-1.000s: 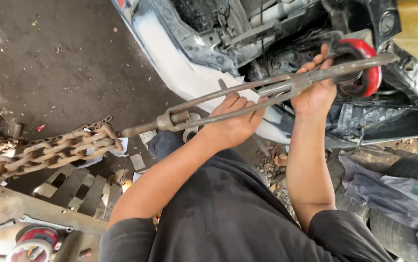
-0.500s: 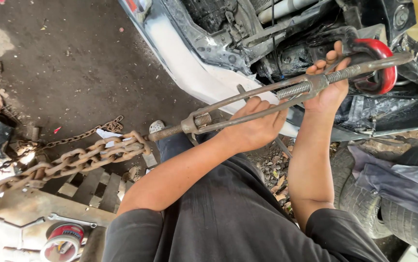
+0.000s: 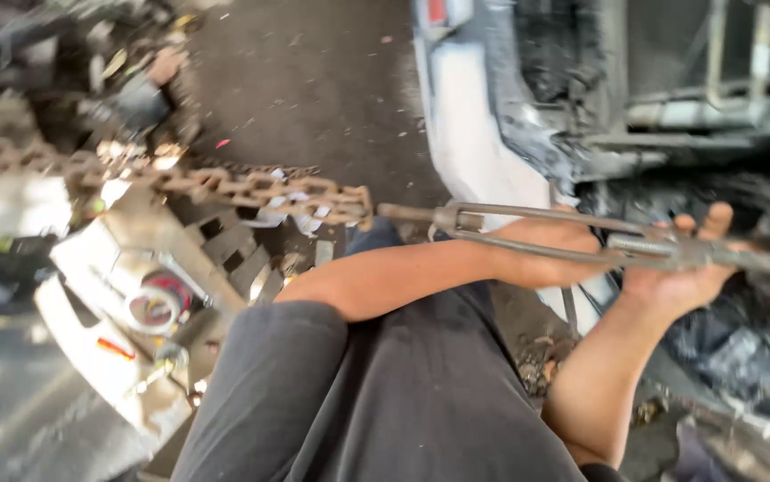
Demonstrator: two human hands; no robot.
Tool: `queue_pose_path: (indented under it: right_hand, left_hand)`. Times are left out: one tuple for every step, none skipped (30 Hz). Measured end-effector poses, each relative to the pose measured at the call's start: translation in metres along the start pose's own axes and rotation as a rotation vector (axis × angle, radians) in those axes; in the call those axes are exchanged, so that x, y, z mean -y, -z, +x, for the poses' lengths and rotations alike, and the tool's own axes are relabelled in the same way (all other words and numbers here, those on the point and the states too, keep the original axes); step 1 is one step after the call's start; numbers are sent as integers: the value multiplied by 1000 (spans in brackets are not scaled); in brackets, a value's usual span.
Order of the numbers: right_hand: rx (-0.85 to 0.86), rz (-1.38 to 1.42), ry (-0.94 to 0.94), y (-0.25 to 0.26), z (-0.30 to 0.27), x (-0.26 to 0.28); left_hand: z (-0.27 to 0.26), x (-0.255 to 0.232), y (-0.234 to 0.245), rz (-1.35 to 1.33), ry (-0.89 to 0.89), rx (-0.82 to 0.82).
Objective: The person uses a chain and a metal bar to pull and adjust the front bumper of a white car. They then use a wrench to tighten a bolt on the car's frame and move a metal stand nearby.
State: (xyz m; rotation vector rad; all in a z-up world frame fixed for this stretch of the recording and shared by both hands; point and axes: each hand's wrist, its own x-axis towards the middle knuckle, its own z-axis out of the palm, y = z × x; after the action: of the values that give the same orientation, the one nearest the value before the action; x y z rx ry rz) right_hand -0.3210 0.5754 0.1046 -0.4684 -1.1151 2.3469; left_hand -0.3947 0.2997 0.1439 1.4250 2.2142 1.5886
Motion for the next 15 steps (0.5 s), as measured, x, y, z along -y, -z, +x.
queue_pose_path:
  right_hand:
    - [128,5,-90,1,-4,2]
    - [261,8,-172,4,-6,6]
    - [270,15,-177,-6,-12,4]
    - [175,-36,-94,-14,-18,3]
    - [77,-92,0,-22,-25,6]
    - [81,-90,5,-36,-32,3]
    - [75,-157,-117,-49,-43,1]
    - [70,-222,-239,-61,-54,-1]
    - [65,-225,-239,-79,-67,-30]
    - [140,109,43,-96,-82,-59]
    - [216,436,322,-117,-92,-91]
    - [226,442,311,-144,-104,-98]
    - [293,634,395,-172,-116,-106]
    - [359,831,476,-199,-126,-110]
    - [379,829,497,-200,-121,-102]
  left_hand:
    - [-2,-1,1,78,-47,37]
    - [-2,-3,1,155,-91,77]
    - [-7,-1,-5,166,-87,74]
    - [-10,1,-12,239,-193,-47]
    - [-12,2,-20,302,-308,-167]
    - [-8,-3,-16,305,-313,-170]
    - [-4,-9,-14,240,-237,-135]
    - [-2,-14,-12,176,-160,-99]
    - [0,-23,-8,170,-159,-98]
    - [1,-33,-4,154,-144,-102]
    - [2,-40,3,155,-124,-116]
    - [-2,-46,6,167,-117,-124]
    - [-4,-52,9,207,-104,-151]
    - [-5,-59,11,247,-92,-179]
    - [-5,-67,12,247,-119,-187]
